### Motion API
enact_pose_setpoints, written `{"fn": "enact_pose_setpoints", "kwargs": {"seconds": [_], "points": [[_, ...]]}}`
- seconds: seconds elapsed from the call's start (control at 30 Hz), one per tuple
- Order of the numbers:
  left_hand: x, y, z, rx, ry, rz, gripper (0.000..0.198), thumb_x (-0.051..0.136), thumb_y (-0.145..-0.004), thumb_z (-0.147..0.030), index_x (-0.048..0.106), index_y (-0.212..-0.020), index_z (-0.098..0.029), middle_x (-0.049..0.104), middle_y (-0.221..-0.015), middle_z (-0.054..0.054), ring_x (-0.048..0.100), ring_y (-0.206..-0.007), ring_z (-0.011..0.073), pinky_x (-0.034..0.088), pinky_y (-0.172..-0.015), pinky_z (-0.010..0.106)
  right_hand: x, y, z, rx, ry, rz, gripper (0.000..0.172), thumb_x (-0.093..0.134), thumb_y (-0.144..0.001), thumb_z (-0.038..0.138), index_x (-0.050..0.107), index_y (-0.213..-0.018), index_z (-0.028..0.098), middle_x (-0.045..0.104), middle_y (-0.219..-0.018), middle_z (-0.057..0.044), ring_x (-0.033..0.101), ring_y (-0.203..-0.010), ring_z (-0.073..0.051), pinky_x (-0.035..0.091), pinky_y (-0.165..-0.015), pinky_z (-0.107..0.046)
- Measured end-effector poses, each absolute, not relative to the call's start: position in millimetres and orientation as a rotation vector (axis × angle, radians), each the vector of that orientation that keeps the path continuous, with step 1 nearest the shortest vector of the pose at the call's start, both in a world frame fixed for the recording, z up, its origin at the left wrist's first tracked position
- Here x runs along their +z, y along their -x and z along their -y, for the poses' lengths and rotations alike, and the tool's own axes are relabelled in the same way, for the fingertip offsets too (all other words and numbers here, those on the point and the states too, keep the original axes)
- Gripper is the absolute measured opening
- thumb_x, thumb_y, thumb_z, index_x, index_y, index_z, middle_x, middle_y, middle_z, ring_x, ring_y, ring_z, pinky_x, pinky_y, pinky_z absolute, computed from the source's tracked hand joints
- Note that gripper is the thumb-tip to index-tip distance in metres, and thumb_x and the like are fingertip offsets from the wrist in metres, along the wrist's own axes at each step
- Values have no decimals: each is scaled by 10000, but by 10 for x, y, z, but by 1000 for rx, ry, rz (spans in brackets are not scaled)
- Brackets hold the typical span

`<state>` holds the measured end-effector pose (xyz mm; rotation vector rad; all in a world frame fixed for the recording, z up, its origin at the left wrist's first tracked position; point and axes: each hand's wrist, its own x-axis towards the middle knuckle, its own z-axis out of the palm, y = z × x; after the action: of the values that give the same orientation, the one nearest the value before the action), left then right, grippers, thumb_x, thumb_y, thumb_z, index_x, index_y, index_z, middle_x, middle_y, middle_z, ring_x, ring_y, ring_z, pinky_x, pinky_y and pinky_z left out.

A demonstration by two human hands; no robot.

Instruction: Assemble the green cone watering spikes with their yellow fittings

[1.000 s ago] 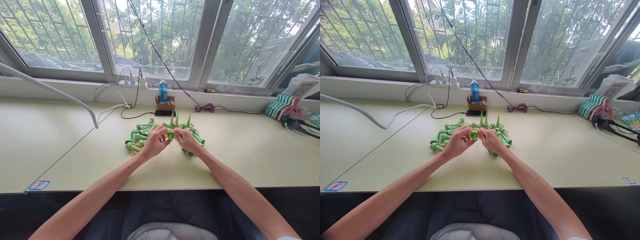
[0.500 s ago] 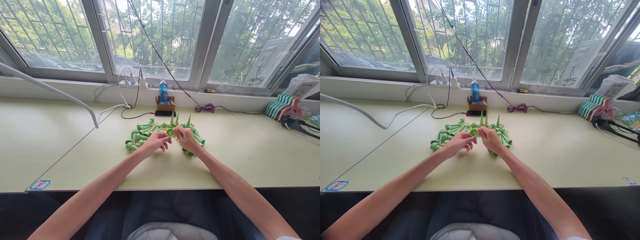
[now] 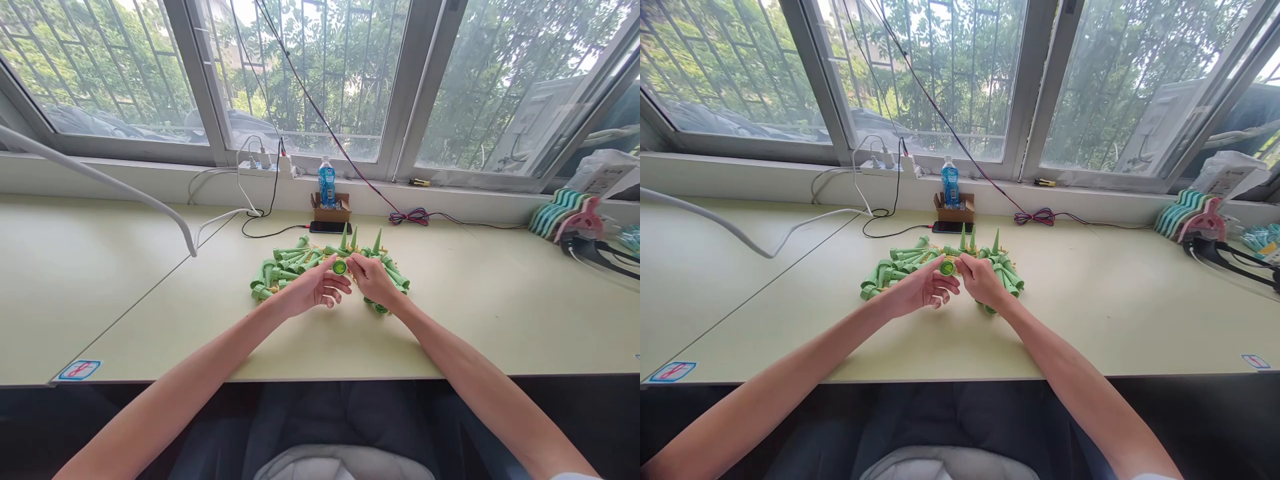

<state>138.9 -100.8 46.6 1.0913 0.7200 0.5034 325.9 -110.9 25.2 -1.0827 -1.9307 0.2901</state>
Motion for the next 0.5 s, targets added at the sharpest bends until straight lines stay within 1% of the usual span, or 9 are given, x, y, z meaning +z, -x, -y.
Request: {"fn": "enact_pose_setpoints", "kwargs": {"seconds": [0.13,0.23,0.5], "points": [[465,-1393,1010,522,-1132,-738,538,553,-824,-631,732,-818,-124,704,-964,152,575,-606,120,476,-526,225,242,-3266,1102,295,1080,1941,396,322,-986,455,362,-677,211,456,-588,26,362,-522,-112,326,-553,-241],[451,-1394,1005,542,-1140,-739,516,568,-821,-616,727,-828,-125,706,-964,156,574,-598,124,483,-516,230,246,-3266,1103,301,1076,1946,404,314,-985,471,351,-678,212,464,-599,20,378,-532,-114,326,-560,-242],[432,-1395,999,588,-1112,-712,412,632,-807,-544,682,-871,-140,698,-911,137,589,-592,127,485,-510,238,259,-3262,1107,286,1083,1954,394,325,-985,450,297,-672,214,369,-566,42,307,-523,-109,293,-537,-240]]}}
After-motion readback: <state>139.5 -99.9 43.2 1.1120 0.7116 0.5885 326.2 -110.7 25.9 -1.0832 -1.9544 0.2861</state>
